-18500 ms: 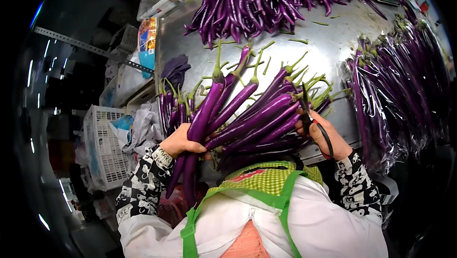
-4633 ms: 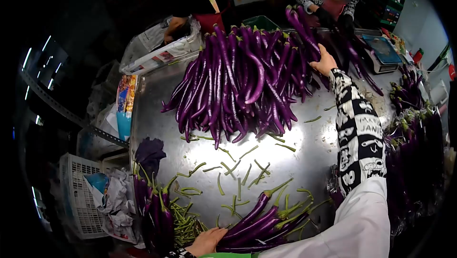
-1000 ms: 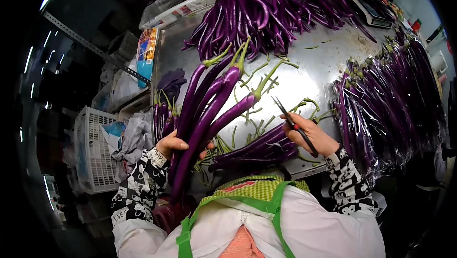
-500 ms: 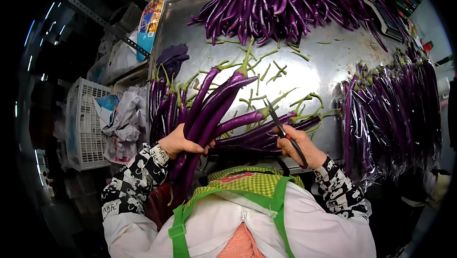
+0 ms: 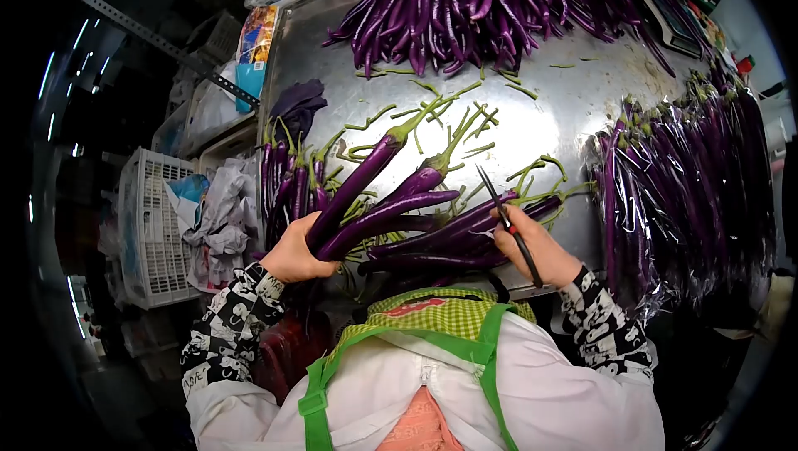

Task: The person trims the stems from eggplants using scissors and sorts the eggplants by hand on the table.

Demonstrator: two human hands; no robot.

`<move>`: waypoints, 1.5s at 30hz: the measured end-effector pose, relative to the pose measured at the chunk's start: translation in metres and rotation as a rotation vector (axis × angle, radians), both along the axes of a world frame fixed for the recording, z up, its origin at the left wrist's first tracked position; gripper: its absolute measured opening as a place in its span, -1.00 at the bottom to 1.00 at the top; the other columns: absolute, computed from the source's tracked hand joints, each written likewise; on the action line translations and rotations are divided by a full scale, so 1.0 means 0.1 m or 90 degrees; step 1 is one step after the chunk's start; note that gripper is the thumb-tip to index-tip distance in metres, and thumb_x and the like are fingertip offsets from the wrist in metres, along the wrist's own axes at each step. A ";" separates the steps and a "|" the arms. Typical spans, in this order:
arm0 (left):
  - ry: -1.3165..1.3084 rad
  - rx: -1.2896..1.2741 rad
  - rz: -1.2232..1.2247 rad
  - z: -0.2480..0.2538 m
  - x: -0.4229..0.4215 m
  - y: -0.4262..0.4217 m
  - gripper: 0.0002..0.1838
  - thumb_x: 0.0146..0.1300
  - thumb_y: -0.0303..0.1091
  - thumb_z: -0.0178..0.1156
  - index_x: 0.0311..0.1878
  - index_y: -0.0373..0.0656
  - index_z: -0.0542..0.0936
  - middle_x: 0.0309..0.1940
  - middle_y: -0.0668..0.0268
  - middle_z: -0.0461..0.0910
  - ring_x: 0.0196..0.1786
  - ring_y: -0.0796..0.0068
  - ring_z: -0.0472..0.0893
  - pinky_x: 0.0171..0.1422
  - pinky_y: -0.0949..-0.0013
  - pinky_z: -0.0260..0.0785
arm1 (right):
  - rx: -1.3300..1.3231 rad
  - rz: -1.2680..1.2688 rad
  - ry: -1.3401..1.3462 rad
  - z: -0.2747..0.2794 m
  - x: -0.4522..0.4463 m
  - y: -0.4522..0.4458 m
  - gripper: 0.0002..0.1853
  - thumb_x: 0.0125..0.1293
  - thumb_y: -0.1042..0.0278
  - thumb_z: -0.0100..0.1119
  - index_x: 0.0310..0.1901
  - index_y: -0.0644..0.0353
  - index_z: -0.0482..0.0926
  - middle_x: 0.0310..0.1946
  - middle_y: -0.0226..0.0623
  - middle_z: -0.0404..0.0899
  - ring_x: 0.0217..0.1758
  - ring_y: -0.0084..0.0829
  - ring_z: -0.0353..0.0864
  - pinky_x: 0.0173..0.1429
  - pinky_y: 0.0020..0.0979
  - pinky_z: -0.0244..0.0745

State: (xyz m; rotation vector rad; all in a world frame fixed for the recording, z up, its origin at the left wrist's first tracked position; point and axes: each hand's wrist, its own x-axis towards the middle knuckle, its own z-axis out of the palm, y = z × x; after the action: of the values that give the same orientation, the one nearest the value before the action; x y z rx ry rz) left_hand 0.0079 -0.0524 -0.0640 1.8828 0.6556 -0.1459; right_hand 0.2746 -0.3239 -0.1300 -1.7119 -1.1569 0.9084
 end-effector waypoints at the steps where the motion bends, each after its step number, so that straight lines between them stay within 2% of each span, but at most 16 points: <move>1: 0.001 -0.001 -0.002 -0.01 -0.02 0.00 -0.41 -0.19 -0.52 0.38 0.04 -0.29 0.50 -0.21 0.40 0.55 -0.14 0.65 0.47 0.06 0.51 0.33 | -0.047 0.033 0.006 0.05 0.08 0.02 -0.61 0.44 0.17 0.03 0.12 0.29 0.36 -0.38 -0.20 0.45 -0.31 -0.42 0.44 -0.19 -0.39 0.40; 4: -0.001 0.002 -0.014 0.01 0.00 -0.02 -0.44 -0.19 -0.52 0.38 0.01 -0.29 0.51 -0.23 0.39 0.55 -0.15 0.65 0.47 0.04 0.51 0.34 | -0.074 0.075 0.010 0.11 0.17 0.10 -0.63 0.44 0.16 0.03 0.10 0.27 0.37 -0.41 -0.25 0.41 -0.36 -0.43 0.37 -0.21 -0.39 0.38; 6: -0.006 0.004 -0.023 0.03 0.01 -0.05 -0.45 -0.19 -0.51 0.38 0.00 -0.29 0.51 -0.25 0.39 0.56 -0.16 0.65 0.48 0.03 0.51 0.35 | -0.016 0.080 0.045 0.10 0.17 0.17 -0.61 0.39 0.03 0.11 -0.18 0.28 0.38 -0.51 -0.10 0.38 -0.43 -0.24 0.39 -0.29 -0.28 0.35; 12: 0.074 0.084 -0.095 0.07 0.00 0.00 -0.40 -0.21 -0.52 0.38 0.04 -0.29 0.50 -0.18 0.29 0.59 -0.11 0.58 0.53 0.06 0.46 0.38 | 0.003 0.062 -0.032 -0.07 0.04 0.18 -0.66 0.37 0.12 0.16 -0.22 0.31 0.43 -0.55 -0.03 0.48 -0.50 -0.10 0.48 -0.35 -0.21 0.38; 16: 0.041 0.231 -0.072 0.08 0.00 0.06 -0.42 -0.23 -0.49 0.39 0.00 -0.27 0.52 -0.22 0.08 0.63 -0.16 0.24 0.67 -0.03 0.36 0.46 | -0.002 0.037 -0.149 -0.24 -0.06 0.05 -0.68 0.34 0.17 0.20 -0.18 0.31 0.47 -0.62 -0.07 0.47 -0.56 -0.05 0.48 -0.40 -0.23 0.41; 20: -0.015 0.368 -0.099 0.07 -0.01 0.11 -0.44 -0.18 -0.52 0.36 0.02 -0.25 0.51 -0.27 0.10 0.59 -0.19 0.16 0.63 -0.05 0.33 0.45 | -0.014 0.059 0.038 -0.04 -0.10 0.03 -0.59 0.38 0.11 0.13 0.01 0.32 0.40 -0.49 -0.07 0.50 -0.44 -0.15 0.53 -0.29 -0.27 0.43; 23: -0.009 0.407 -0.114 0.10 0.03 0.11 -0.45 -0.21 -0.51 0.36 -0.01 -0.23 0.52 -0.27 0.10 0.59 -0.17 0.11 0.61 -0.03 0.27 0.44 | -0.078 0.139 0.245 0.05 -0.09 0.18 -0.52 0.48 -0.03 -0.09 0.18 0.21 0.29 -0.32 -0.44 0.40 -0.29 -0.62 0.39 -0.20 -0.52 0.39; 28: -0.022 0.546 -0.202 0.14 0.07 0.07 -0.44 -0.31 -0.49 0.38 -0.07 -0.17 0.53 -0.23 0.17 0.59 -0.21 0.08 0.54 -0.11 0.16 0.37 | -0.048 0.101 0.353 0.16 -0.15 0.36 -0.60 0.47 0.07 -0.06 0.09 0.24 0.36 -0.41 -0.39 0.44 -0.42 -0.55 0.43 -0.29 -0.47 0.41; 30: -0.038 0.585 -0.211 0.13 0.07 0.08 -0.44 -0.33 -0.48 0.39 -0.10 -0.16 0.53 -0.22 0.20 0.58 -0.23 0.10 0.54 -0.14 0.17 0.36 | 0.088 0.076 0.050 0.08 -0.18 0.36 -0.68 0.44 0.14 0.04 -0.06 0.28 0.45 -0.51 -0.29 0.46 -0.50 -0.44 0.45 -0.37 -0.40 0.42; 34: -0.087 0.704 -0.214 0.15 0.07 0.07 -0.46 -0.37 -0.48 0.39 -0.16 -0.16 0.52 -0.19 0.25 0.56 -0.23 0.15 0.54 -0.16 0.20 0.34 | 0.053 -0.011 -0.009 -0.15 -0.21 0.28 -0.77 0.43 0.23 0.07 -0.18 0.28 0.46 -0.59 -0.29 0.45 -0.53 -0.44 0.47 -0.40 -0.36 0.41; 35: -0.068 0.720 -0.216 0.16 0.08 0.07 -0.48 -0.36 -0.49 0.38 -0.16 -0.16 0.52 -0.17 0.26 0.56 -0.22 0.18 0.54 -0.16 0.21 0.33 | -0.104 0.028 0.105 -0.13 -0.15 0.26 -0.63 0.49 0.04 -0.05 -0.06 0.25 0.45 -0.51 -0.38 0.47 -0.48 -0.56 0.48 -0.38 -0.44 0.40; 38: -0.074 0.754 -0.219 0.15 0.08 0.07 -0.48 -0.34 -0.49 0.38 -0.15 -0.17 0.52 -0.16 0.25 0.56 -0.21 0.18 0.54 -0.14 0.21 0.33 | -0.223 0.053 0.366 -0.04 -0.08 0.29 -0.44 0.49 -0.19 -0.24 0.07 0.23 0.38 -0.41 -0.44 0.46 -0.42 -0.64 0.47 -0.34 -0.53 0.39; 39: -0.075 0.752 -0.220 0.15 0.09 0.07 -0.48 -0.34 -0.49 0.38 -0.15 -0.17 0.52 -0.16 0.25 0.56 -0.21 0.18 0.54 -0.14 0.21 0.33 | -0.133 0.051 0.370 -0.08 -0.10 0.31 -0.38 0.45 -0.30 -0.31 0.04 0.20 0.37 -0.46 -0.38 0.40 -0.62 -0.62 0.34 -0.61 -0.58 0.27; 42: -0.089 0.773 -0.229 0.14 0.12 0.04 -0.47 -0.34 -0.49 0.38 -0.14 -0.16 0.53 -0.14 0.24 0.57 -0.18 0.18 0.55 -0.13 0.20 0.33 | -0.122 0.033 0.409 -0.11 -0.05 0.47 -0.38 0.47 -0.27 -0.31 0.08 0.21 0.37 -0.42 -0.36 0.41 -0.60 -0.61 0.37 -0.58 -0.56 0.29; 43: -0.104 0.776 -0.238 0.13 0.14 0.03 -0.47 -0.34 -0.52 0.36 -0.12 -0.17 0.54 -0.14 0.21 0.56 -0.17 0.18 0.55 -0.10 0.21 0.33 | -0.134 0.026 0.423 -0.05 -0.02 0.53 -0.38 0.48 -0.24 -0.27 0.12 0.25 0.37 -0.40 -0.42 0.45 -0.44 -0.62 0.45 -0.38 -0.53 0.38; 45: -0.138 0.793 -0.242 0.10 0.16 0.02 -0.49 -0.29 -0.59 0.27 -0.11 -0.16 0.55 -0.13 0.16 0.56 -0.16 0.18 0.55 -0.10 0.21 0.33 | -0.108 0.015 0.326 0.01 0.02 0.55 -0.45 0.50 -0.17 -0.24 0.05 0.25 0.40 -0.46 -0.44 0.43 -0.49 -0.62 0.43 -0.42 -0.54 0.36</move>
State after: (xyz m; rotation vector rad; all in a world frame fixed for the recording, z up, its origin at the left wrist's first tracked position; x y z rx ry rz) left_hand 0.0241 -0.0499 -0.0537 3.1501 0.1877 0.3030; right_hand 0.2764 -0.2686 -0.1295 -1.4697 -0.7742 1.3923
